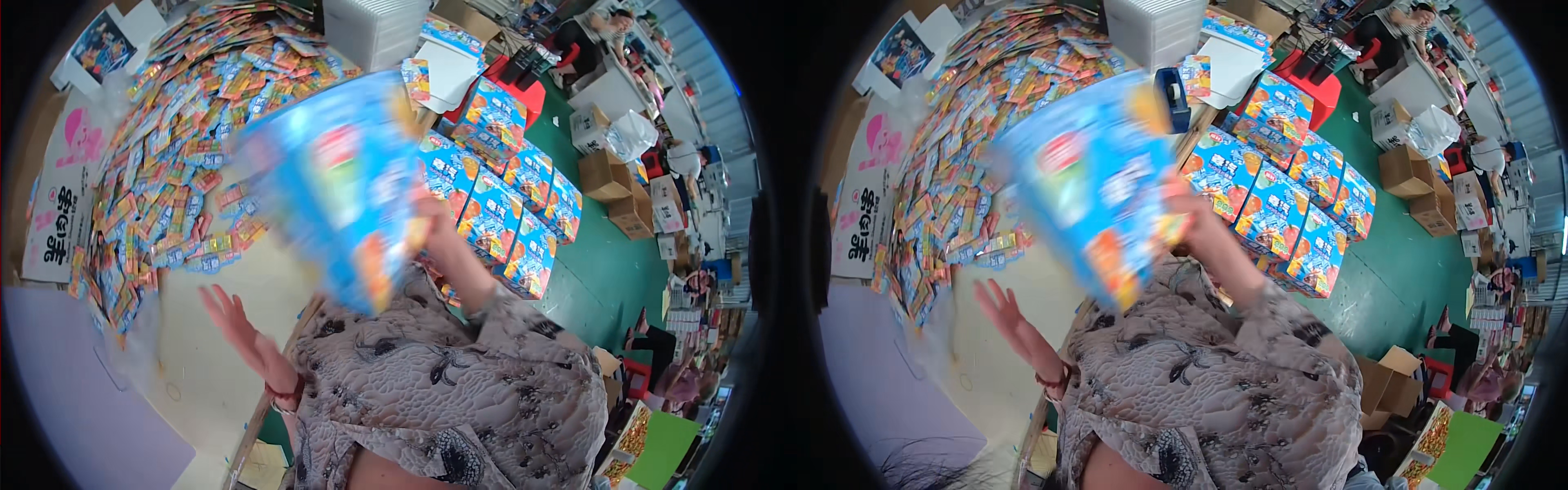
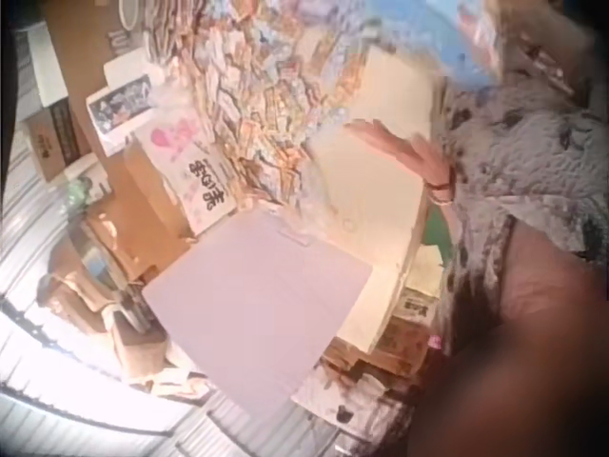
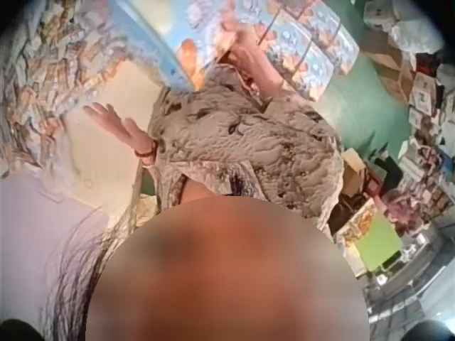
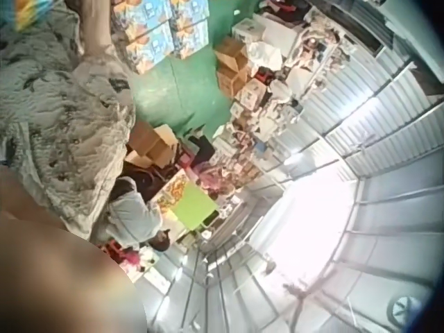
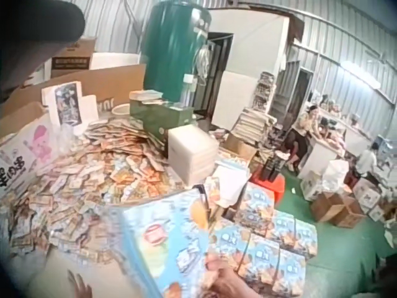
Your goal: Sorting and packing small colorful packets into a cardboard box on a factory workstation.
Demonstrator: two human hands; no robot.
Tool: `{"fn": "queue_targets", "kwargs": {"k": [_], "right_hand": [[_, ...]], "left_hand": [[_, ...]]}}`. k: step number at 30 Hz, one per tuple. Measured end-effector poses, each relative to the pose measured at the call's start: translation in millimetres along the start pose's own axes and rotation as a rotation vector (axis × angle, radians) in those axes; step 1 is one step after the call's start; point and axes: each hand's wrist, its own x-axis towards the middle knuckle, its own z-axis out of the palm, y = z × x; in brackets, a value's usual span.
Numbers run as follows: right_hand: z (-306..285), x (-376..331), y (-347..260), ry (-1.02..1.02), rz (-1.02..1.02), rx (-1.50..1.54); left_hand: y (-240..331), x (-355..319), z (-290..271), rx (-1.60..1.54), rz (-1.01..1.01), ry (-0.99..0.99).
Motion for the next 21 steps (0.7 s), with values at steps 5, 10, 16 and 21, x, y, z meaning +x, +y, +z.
{"fn": "queue_targets", "kwargs": {"k": [5, 10, 16, 21], "right_hand": [[-117, -86, -141, 0.224, -0.717, -0.302], [-164, -146, -206, 0.519, -1.022, -0.337], [-253, -155, -244, 0.663, -0.820, -0.498], [-266, -110, -256, 0.862, -0.529, -0.834]], "left_hand": [[-49, -32, -17, 0.989, -0.149, -0.602], [-91, -60, -29, 1.105, -0.296, -0.794], [-92, -62, -31, 1.162, -0.247, -0.763], [-79, -66, -30, 1.192, -0.267, -0.693]]}}
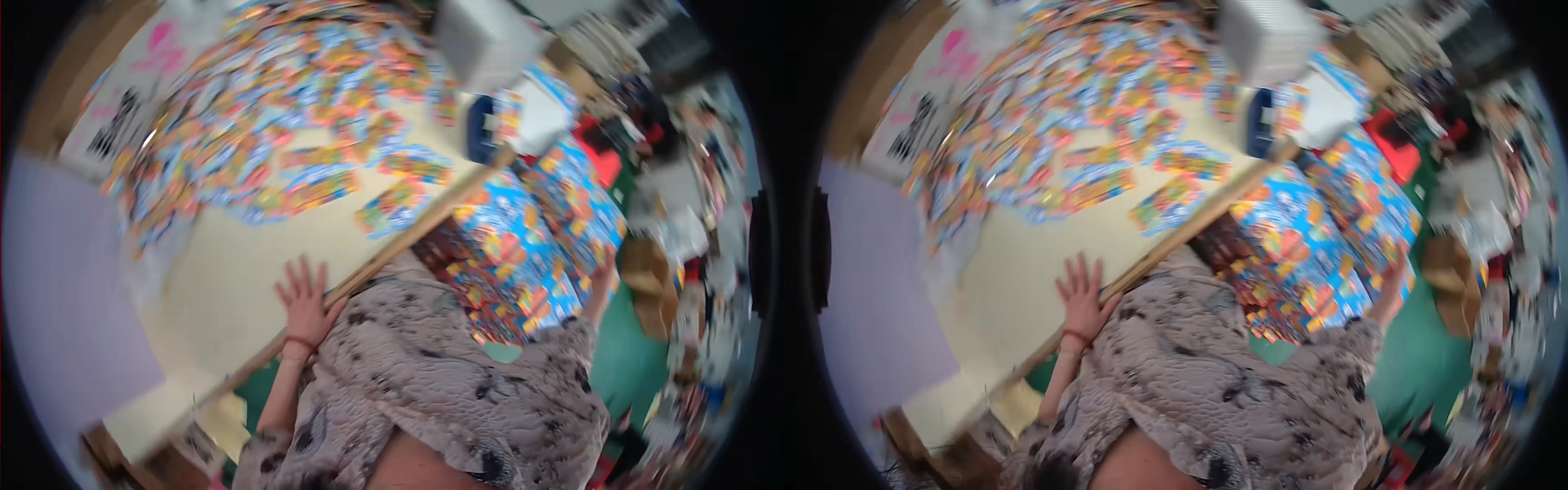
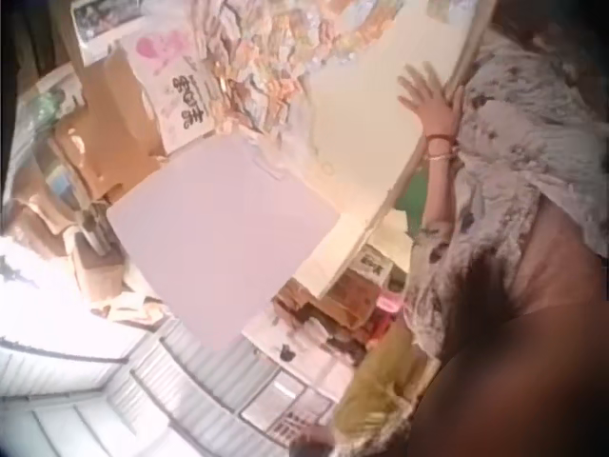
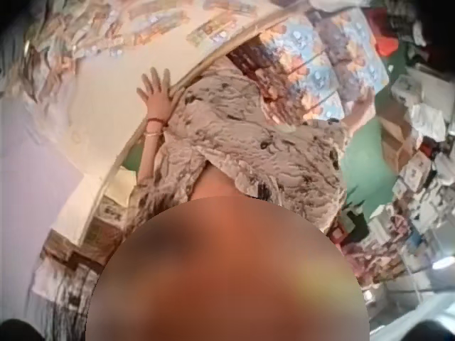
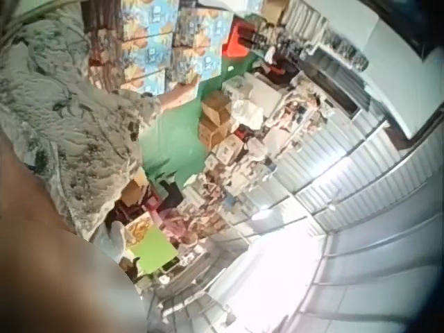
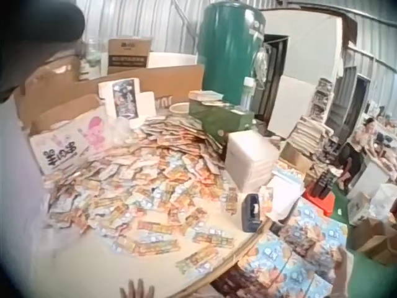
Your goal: Sorting and packing small colorful packets into a cardboard box on a factory workstation.
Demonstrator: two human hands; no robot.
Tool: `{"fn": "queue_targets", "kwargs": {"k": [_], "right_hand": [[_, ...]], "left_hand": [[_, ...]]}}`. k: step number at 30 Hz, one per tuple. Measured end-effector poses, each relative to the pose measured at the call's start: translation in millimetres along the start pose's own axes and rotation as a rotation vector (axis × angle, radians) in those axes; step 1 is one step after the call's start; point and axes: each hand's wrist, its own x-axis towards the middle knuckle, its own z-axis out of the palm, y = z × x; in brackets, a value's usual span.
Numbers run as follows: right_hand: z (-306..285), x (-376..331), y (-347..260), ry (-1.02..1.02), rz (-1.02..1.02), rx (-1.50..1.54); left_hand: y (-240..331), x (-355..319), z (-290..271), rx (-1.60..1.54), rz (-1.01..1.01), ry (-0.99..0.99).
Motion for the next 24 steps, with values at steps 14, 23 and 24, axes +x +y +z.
{"fn": "queue_targets", "kwargs": {"k": [14, 23, 24], "right_hand": [[86, -9, -59, 0.363, -1.028, -0.867], [298, -191, -89, -0.319, -1.332, -0.260], [320, -220, -74, -0.372, -1.316, -0.412]], "left_hand": [[-3, 6, 11, -0.077, 0.026, 0.223], [-5, 6, 16, -0.095, 0.013, 0.251], [-5, 7, 17, -0.090, 0.016, 0.257]]}}
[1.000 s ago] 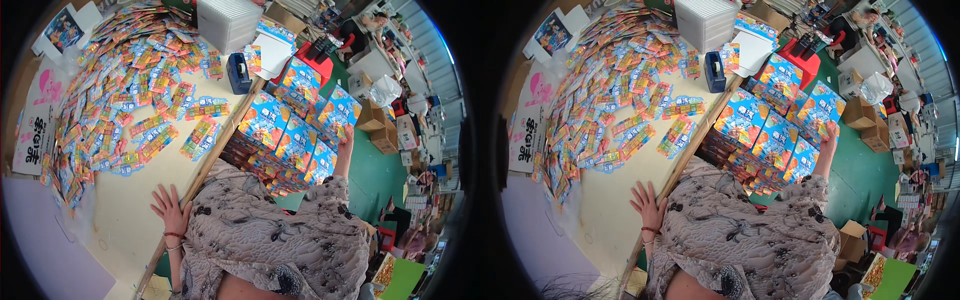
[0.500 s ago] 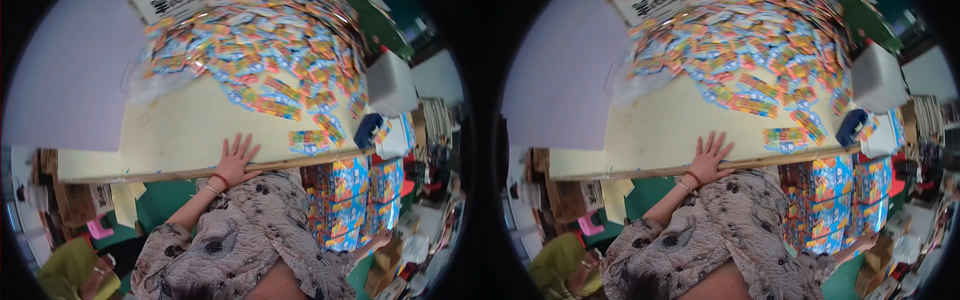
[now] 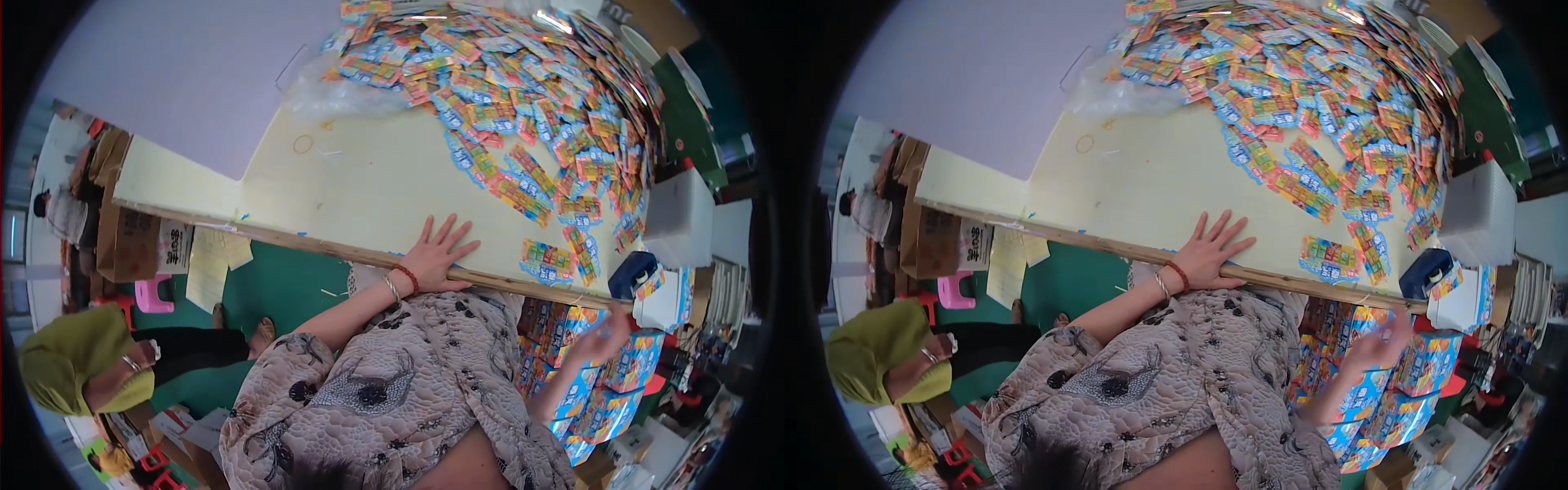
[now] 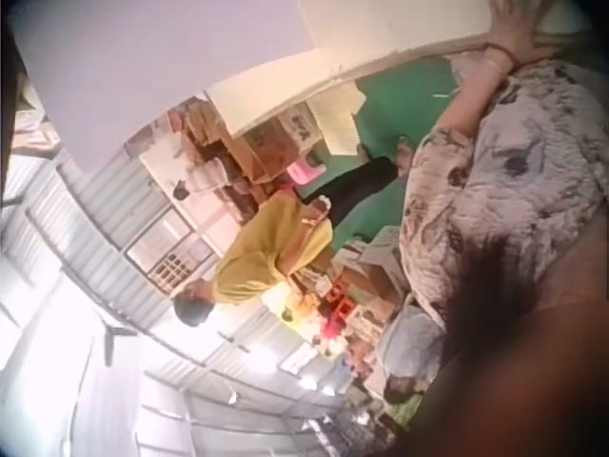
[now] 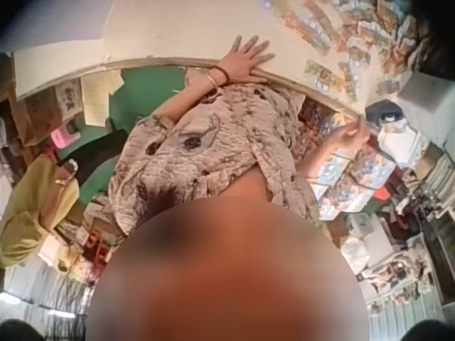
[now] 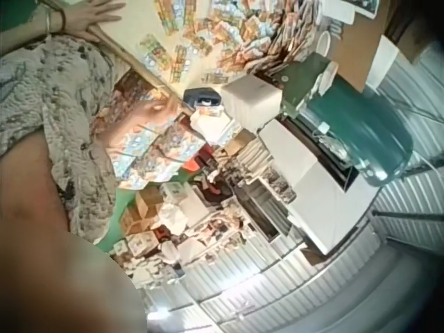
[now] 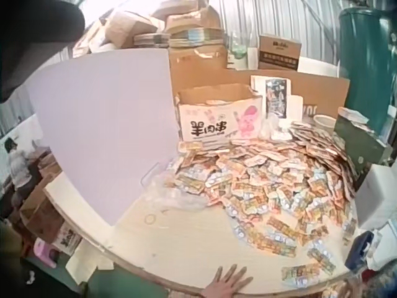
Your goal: Sorting and packing small colorful packets into a cardboard box on a factory workstation.
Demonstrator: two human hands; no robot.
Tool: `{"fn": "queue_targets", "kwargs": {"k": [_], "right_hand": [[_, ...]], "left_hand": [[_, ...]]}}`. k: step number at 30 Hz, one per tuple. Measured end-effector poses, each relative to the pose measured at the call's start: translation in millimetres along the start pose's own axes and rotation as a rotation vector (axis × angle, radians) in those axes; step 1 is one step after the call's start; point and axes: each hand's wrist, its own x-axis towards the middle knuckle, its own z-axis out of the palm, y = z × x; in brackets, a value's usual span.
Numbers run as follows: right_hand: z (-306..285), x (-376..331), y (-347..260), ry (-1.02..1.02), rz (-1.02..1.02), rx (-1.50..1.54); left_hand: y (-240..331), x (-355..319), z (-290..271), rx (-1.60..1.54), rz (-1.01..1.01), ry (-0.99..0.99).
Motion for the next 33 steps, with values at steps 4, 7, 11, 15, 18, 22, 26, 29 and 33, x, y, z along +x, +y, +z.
{"fn": "queue_targets", "kwargs": {"k": [4, 7, 11, 15, 18, 22, 26, 29, 33], "right_hand": [[105, -27, -60, -0.436, -0.004, 0.507], [129, -38, -72, -0.638, 0.256, 0.528], [134, -45, -71, -0.609, 0.200, 0.479], [135, -47, -71, -0.642, 0.070, 0.452], [135, -47, -69, -0.659, 0.065, 0.434], [139, -46, -73, -0.679, -0.004, 0.355], [141, -42, -77, -0.710, -0.068, 0.236], [139, -44, -73, -0.706, -0.073, 0.220], [142, -46, -74, -0.672, -0.077, 0.209]], "left_hand": [[-1, 0, 7, -0.009, 0.009, 0.040], [-3, -1, 8, -0.007, 0.005, 0.063], [-3, -4, 6, -0.003, -0.010, 0.051], [-3, -5, 12, -0.058, -0.044, 0.059], [-2, -6, 19, -0.055, -0.017, 0.137], [-3, -2, 25, -0.068, -0.035, 0.167], [-3, 1, 25, -0.040, -0.037, 0.139], [-2, 0, 25, -0.054, -0.028, 0.133], [-3, -3, 23, -0.072, -0.013, 0.137]]}}
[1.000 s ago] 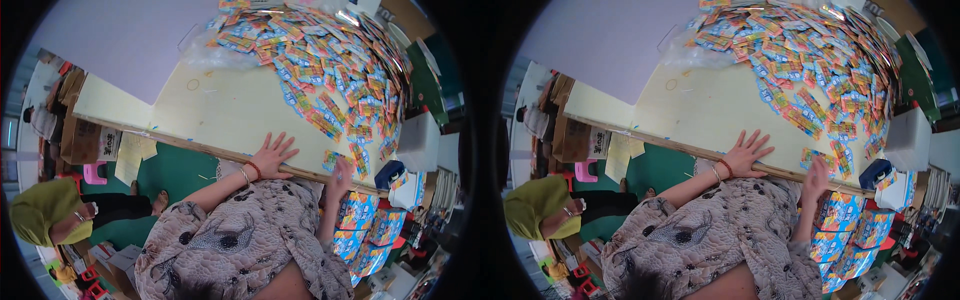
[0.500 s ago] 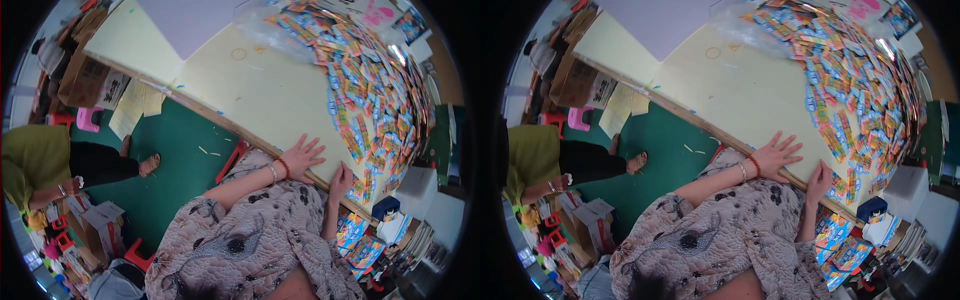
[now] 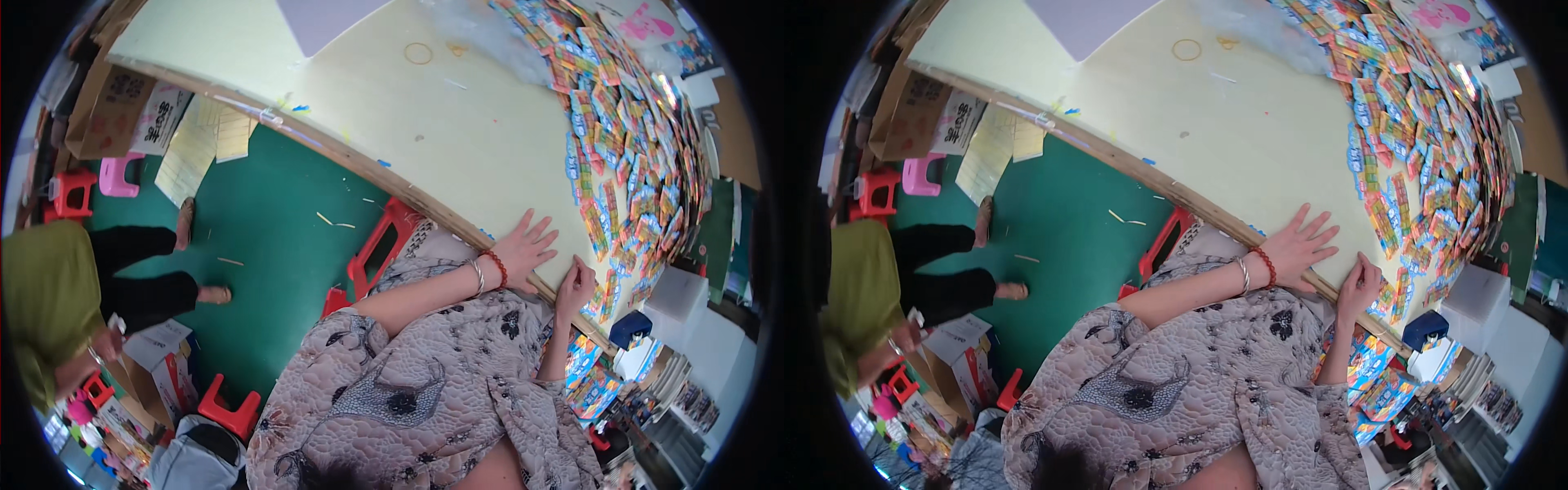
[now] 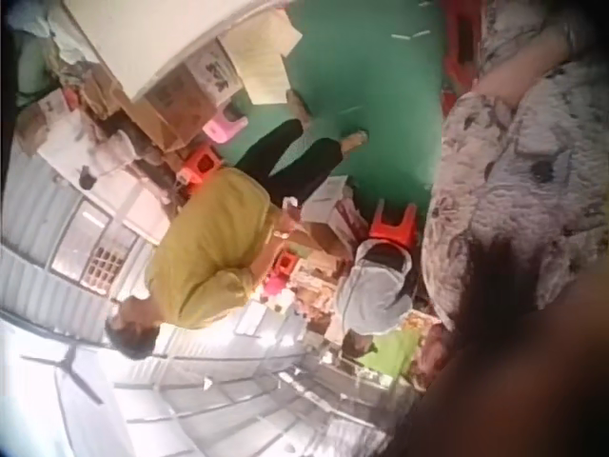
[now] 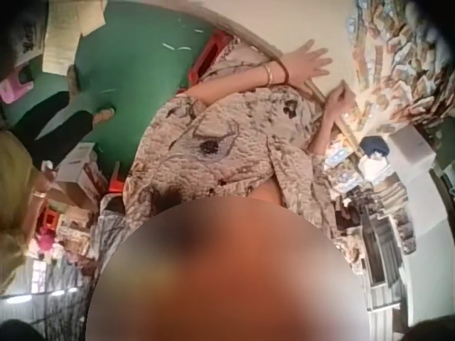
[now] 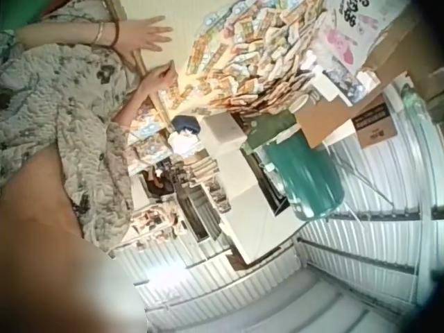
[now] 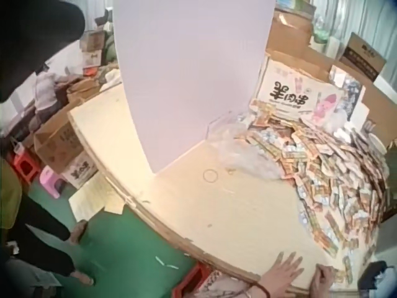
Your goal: Sorting and packing small colorful packets into a cardboard box on a factory workstation.
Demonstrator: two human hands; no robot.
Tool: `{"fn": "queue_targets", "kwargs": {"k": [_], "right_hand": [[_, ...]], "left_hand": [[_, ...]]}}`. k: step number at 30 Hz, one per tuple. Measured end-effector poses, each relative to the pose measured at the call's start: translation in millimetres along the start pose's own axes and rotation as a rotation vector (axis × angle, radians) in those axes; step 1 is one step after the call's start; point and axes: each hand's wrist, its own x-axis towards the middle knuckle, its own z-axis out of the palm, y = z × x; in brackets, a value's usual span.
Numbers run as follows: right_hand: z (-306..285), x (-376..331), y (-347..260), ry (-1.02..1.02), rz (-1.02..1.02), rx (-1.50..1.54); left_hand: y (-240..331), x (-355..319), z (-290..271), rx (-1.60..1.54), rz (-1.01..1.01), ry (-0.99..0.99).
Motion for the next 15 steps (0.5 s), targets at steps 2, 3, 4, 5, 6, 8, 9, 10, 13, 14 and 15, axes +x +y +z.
{"fn": "queue_targets", "kwargs": {"k": [2, 3, 4, 5, 6, 8, 9, 10, 13, 14, 15], "right_hand": [[-3, 1, -8, -0.013, 0.011, -0.007], [-4, 2, -12, -0.017, 0.045, -0.022], [-5, 2, -12, 0.003, 0.062, -0.030], [-5, 2, -9, -0.002, 0.044, -0.023], [-5, 1, -7, -0.008, 0.026, -0.015], [-4, 2, -11, 0.000, 0.071, 0.022], [-5, 4, -13, 0.003, 0.075, 0.056], [-6, 5, -15, 0.003, 0.076, 0.093], [-8, 3, -13, -0.003, 0.094, 0.081], [-7, 2, -12, -0.016, 0.102, 0.068], [-7, 1, -10, -0.009, 0.093, 0.074]], "left_hand": [[-1, 1, -3, -0.016, -0.014, 0.000], [-1, 1, -4, -0.016, 0.013, -0.006], [-1, 1, -6, -0.032, 0.003, -0.006], [-1, 1, -9, -0.048, -0.007, -0.006], [-1, 1, -8, -0.047, 0.019, -0.010], [-3, 0, -6, -0.063, 0.001, 0.039], [-4, 1, -6, -0.089, 0.006, 0.042], [-4, 2, -8, -0.087, 0.024, 0.041], [-3, 2, -14, -0.077, -0.003, -0.019], [-3, 2, -16, -0.073, 0.007, -0.018], [-3, 3, -16, -0.067, -0.001, -0.028]]}}
